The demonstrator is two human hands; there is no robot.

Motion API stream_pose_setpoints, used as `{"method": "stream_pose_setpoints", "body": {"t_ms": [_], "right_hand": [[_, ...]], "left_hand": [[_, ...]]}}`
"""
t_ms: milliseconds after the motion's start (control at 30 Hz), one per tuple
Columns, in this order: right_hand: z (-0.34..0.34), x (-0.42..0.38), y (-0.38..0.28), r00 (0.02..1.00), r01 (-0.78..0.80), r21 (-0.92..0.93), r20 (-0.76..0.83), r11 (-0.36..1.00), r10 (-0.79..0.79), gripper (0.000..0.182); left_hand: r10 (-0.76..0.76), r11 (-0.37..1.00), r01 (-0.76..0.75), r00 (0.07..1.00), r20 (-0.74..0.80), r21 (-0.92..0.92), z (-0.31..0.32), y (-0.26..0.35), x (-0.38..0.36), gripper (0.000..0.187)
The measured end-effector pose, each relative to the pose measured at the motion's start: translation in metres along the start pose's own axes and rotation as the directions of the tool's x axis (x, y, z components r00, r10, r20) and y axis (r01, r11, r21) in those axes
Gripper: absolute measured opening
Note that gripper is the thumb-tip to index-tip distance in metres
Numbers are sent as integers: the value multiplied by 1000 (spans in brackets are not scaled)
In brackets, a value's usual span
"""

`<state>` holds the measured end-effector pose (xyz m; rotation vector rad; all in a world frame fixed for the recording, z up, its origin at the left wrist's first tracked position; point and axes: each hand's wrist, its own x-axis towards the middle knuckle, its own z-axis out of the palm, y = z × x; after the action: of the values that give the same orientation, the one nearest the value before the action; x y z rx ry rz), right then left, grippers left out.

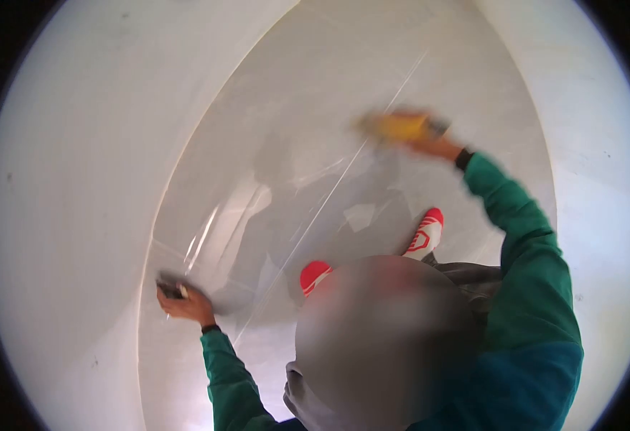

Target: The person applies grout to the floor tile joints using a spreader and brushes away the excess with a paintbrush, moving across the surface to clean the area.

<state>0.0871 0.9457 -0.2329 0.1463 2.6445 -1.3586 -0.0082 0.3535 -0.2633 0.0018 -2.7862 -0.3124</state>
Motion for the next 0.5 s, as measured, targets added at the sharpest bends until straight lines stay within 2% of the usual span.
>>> {"method": "stream_pose_setpoints", "body": {"t_ms": [33, 67, 100, 133, 200, 233, 267, 300, 333, 367, 400, 467, 500], "right_hand": [[-52, 11, 0, 995, 20, -124, -95, 992, -32, 42], [-85, 23, -37, 988, -122, -643, -151, 756, 31, 38], [-117, 28, -13, 987, -158, -820, -128, 550, 93, 36], [-111, 38, -30, 984, -152, -800, -176, 581, 16, 38], [-53, 48, -75, 959, 88, -473, -197, 877, -202, 37], [-4, 51, -86, 985, 85, -330, -113, 940, -129, 35], [63, 51, -95, 989, 132, 253, -96, 958, -111, 37], [123, 55, -136, 927, 352, -62, -117, 934, -357, 40], [171, 48, -186, 949, 308, 326, -166, 894, -267, 42], [226, 49, -211, 970, 226, 432, -15, 873, -243, 44], [266, 55, -238, 964, 204, 413, 73, 888, -256, 39], [330, 81, -263, 953, 255, 420, 46, 871, -300, 35], [342, 100, -253, 963, 236, 355, 39, 905, -266, 33]], "left_hand": [[15, 1000, -15, 1000, -15, -11, 6, -1, -3, 47], [37, 999, -38, 999, -25, -14, 5, -6, -3, 48], [25, 999, -25, 1000, 6, 25, -2, -3, -1, 47], [0, 998, -1, 1000, 9, 61, -2, 8, 2, 47], [44, 992, -48, 998, -33, -117, 5, 0, 1, 48], [27, 997, -28, 1000, -12, -69, 1, -6, -3, 49], [11, 999, -11, 1000, -13, -35, 5, -5, 0, 50], [4, 999, -5, 1000, -20, -32, 7, -4, 2, 50], [-5, 1000, 5, 1000, -18, -24, 5, -3, 0, 50], [-31, 999, 30, 999, -14, -40, 6, -2, 1, 50], [-49, 997, 49, 999, 1, -55, 5, -3, 1, 50], [-69, 996, 69, 998, 13, -62, -4, -4, 2, 51], [-43, 996, 43, 999, 12, -82, -7, -3, 1, 53]]}}
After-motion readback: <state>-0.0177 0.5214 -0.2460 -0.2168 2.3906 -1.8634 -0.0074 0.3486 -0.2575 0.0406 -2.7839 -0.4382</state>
